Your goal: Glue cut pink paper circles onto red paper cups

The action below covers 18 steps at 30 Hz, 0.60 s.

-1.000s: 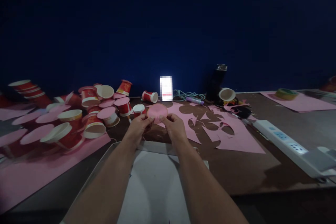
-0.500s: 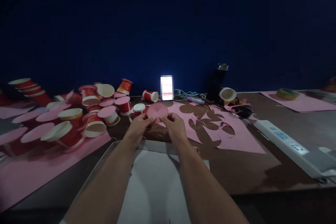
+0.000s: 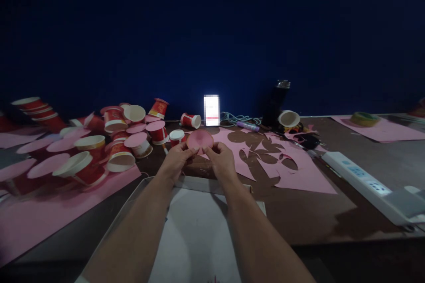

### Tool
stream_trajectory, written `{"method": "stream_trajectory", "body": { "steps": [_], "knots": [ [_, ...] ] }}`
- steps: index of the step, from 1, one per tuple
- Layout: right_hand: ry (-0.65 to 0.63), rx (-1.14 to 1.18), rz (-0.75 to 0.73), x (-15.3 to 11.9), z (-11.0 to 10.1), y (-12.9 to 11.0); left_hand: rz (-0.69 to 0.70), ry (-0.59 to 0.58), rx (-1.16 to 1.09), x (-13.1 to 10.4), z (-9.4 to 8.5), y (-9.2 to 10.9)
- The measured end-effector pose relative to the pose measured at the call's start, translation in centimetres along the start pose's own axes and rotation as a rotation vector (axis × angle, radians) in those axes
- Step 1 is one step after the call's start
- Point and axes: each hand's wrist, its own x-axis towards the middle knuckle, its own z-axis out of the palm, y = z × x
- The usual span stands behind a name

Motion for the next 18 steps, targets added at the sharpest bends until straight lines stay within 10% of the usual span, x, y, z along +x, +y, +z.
{"method": "stream_trajectory", "body": {
  "steps": [18],
  "knots": [
    [-0.051,-0.031,0.015,-0.58,0.14,-0.73,0.018,0.064,-0.026,-0.19,0.23,0.61]
  ]
}}
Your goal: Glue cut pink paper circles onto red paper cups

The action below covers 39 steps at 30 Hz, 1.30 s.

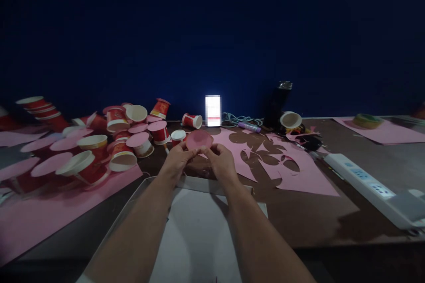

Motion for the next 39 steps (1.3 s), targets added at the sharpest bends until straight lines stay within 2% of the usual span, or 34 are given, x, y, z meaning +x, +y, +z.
{"method": "stream_trajectory", "body": {
  "steps": [5,11,16,20,22,27,32,39],
  "knots": [
    [-0.129,0.038,0.022,-0.4,0.2,-0.5,-0.002,0.015,-0.116,-0.2,0.1,0.2],
    [-0.116,0.066,0.026,-0.5,0.4,-0.5,-0.004,0.014,-0.138,-0.3,0.2,0.4],
    [-0.098,0.063,-0.006,-0.3,0.5,-0.2,-0.018,-0.021,-0.110,0.3,-0.2,-0.3],
    [-0.091,0.057,0.037,-0.6,0.6,-0.4,-0.036,-0.035,-0.164,0.5,-0.4,-0.7],
    [-0.101,0.059,0.045,-0.7,0.7,-0.4,-0.038,-0.023,-0.161,0.5,-0.3,-0.8],
    [-0.157,0.113,0.070,-0.6,0.9,-0.1,-0.041,0.090,-0.115,0.4,-0.2,-0.7],
    [-0.136,0.112,0.021,-0.2,1.0,0.4,-0.023,0.051,-0.140,0.2,-0.1,-0.5],
    [-0.114,0.108,0.054,-0.2,1.1,0.4,-0.067,0.059,-0.099,-0.1,0.1,-0.1]
  ]
}}
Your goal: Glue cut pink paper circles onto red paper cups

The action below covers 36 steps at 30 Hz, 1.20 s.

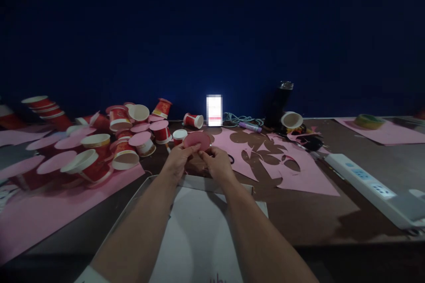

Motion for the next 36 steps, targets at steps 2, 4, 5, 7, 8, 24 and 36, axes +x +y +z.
{"method": "stream_trajectory", "body": {
  "steps": [2,4,5,7,8,24,36],
  "knots": [
    [0.004,-0.018,-0.009,0.03,-0.03,0.06,-0.016,-0.012,0.003,-0.09,0.02,0.07],
    [-0.006,-0.035,-0.025,0.15,-0.06,0.23,-0.014,-0.015,-0.013,-0.12,0.02,0.07],
    [-0.014,-0.035,-0.033,0.22,-0.07,0.35,-0.011,-0.015,-0.023,-0.09,0.01,0.03],
    [-0.033,-0.026,-0.044,0.33,-0.06,0.54,0.003,-0.020,-0.044,0.02,-0.04,-0.11],
    [-0.039,-0.016,-0.052,0.36,-0.06,0.60,0.010,-0.026,-0.050,0.09,-0.07,-0.19],
    [-0.014,-0.012,-0.043,0.29,-0.10,0.44,0.082,-0.014,0.005,0.29,-0.05,-0.26],
    [0.086,-0.203,-0.080,0.40,-0.50,0.30,0.050,-0.112,0.141,-0.23,0.02,-0.15]
  ]
}}
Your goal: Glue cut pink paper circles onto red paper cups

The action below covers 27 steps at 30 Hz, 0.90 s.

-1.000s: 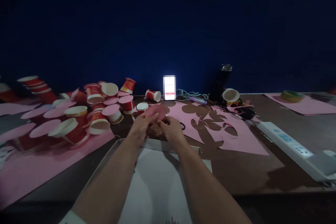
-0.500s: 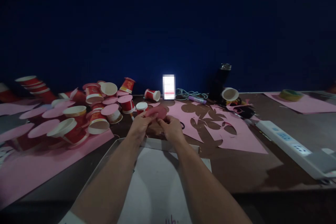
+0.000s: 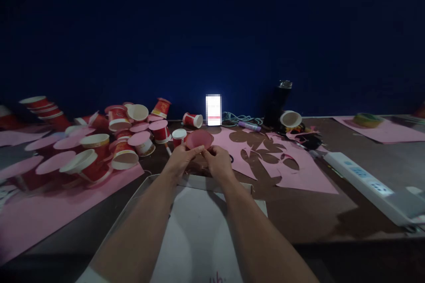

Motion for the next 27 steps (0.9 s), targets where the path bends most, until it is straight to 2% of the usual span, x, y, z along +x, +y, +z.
{"method": "stream_trajectory", "body": {
  "steps": [3,5,8,12,16,19,22,24,27],
  "knots": [
    [-0.020,0.027,0.022,0.3,0.3,0.6,0.001,0.054,0.050,0.4,-0.2,-0.5],
    [-0.030,0.085,0.058,0.5,0.6,1.2,-0.050,0.126,0.088,0.8,-0.4,-0.9],
    [0.003,0.149,0.152,0.9,0.9,2.0,-0.094,0.194,0.241,1.3,-0.6,-1.3],
    [0.134,0.102,0.151,1.4,0.8,2.7,-0.038,0.191,0.586,1.5,-0.5,-1.7],
    [0.220,0.133,0.132,1.6,0.4,2.5,0.039,0.180,0.886,0.5,-0.1,-1.3],
    [0.258,0.245,0.134,1.6,0.2,2.1,0.069,0.265,1.092,-0.6,-0.1,-0.4],
    [0.314,0.379,0.122,1.2,0.0,1.5,0.124,0.353,1.184,-1.3,-0.1,0.3],
    [0.345,0.455,0.109,0.9,-0.2,0.9,0.213,0.310,1.231,-1.4,0.0,0.2],
    [0.341,0.507,0.105,1.1,-1.3,-0.6,0.223,0.112,1.310,-1.3,0.6,-0.7]
  ]
}}
